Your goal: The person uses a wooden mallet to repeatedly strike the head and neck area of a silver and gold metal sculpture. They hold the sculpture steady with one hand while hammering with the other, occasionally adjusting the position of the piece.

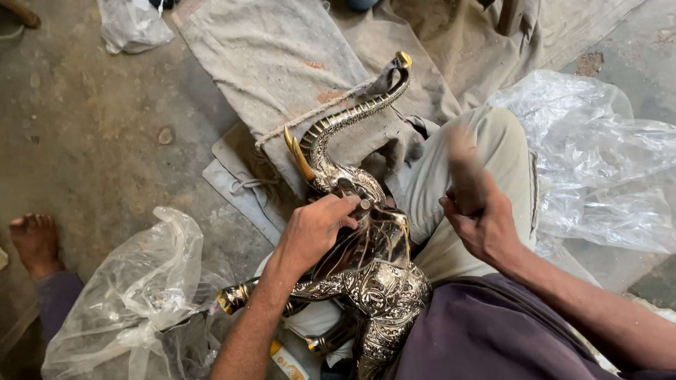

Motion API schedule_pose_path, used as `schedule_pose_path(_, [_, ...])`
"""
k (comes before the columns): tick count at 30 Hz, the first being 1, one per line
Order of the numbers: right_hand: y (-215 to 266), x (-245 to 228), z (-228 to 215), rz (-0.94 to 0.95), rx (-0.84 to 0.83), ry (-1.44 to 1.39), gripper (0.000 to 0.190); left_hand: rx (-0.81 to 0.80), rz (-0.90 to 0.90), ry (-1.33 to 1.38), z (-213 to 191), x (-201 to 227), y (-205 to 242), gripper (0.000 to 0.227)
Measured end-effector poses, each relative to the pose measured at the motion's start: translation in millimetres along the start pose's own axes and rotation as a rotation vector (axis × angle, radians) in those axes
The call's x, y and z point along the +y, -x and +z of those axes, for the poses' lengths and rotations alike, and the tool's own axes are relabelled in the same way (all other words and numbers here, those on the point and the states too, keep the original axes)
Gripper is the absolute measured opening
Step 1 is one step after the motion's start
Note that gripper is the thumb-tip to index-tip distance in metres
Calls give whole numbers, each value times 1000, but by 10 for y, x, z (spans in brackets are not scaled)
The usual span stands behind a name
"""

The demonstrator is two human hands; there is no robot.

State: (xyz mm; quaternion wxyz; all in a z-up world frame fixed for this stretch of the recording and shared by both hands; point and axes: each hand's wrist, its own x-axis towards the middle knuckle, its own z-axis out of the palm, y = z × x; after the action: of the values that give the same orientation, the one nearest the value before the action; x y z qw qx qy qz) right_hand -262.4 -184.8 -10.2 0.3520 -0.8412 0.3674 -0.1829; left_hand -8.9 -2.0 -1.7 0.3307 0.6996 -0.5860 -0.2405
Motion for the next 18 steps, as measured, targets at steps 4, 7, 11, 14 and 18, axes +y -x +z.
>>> schedule_pose_path(4, [-23,-12,-64,-228,30,50,35,21,-18,50,1,-72,23,31])
schedule_pose_path(7, [2,-54,-102,-241,27,72,36,30,-37,159,38,-111,108,38])
schedule_pose_path(11, [-52,-83,-218,-447,60,454,49,160,31,282,24,-133,202,36])
schedule_pose_path(14, [-107,-80,-253,57,-105,83,38,452,-64,72,12,-122,236,17])
schedule_pose_path(18, [-185,-104,-299,98,-71,16,57,468,-219,346,130,-53,110,22])
